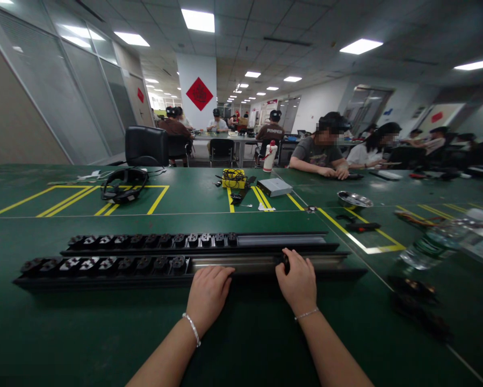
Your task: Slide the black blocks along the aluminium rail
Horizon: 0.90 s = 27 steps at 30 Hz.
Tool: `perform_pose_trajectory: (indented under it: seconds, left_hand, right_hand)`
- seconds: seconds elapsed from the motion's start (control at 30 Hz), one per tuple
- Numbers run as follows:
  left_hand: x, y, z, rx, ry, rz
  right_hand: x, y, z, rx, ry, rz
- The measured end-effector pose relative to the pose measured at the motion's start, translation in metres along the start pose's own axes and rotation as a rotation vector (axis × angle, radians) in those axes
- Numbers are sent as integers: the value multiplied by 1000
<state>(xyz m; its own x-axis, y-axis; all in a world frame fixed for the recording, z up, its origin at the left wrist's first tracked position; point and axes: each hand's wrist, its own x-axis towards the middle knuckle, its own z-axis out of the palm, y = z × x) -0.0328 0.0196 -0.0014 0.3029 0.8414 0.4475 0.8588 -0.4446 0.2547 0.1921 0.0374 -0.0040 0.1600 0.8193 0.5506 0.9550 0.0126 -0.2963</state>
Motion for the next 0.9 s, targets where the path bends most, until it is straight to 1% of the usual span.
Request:
perform_pose_trajectory:
  seconds: [0.2, 0.4, 0.67, 0.9]
  left_hand:
    - [1, 0, 0, -2, 2, -3]
    - [0, 0, 0, 20, 19, 11]
    - [-1, 1, 0, 2, 12, 0]
    - [-1, 0, 1, 13, 28, 7]
  right_hand:
    - [2, 1, -2, -33, -35, -21]
    - [5, 10, -5, -56, -68, -91]
    - [2, 18, 3, -14, 34, -157]
    - [1, 16, 2, -2, 54, -151]
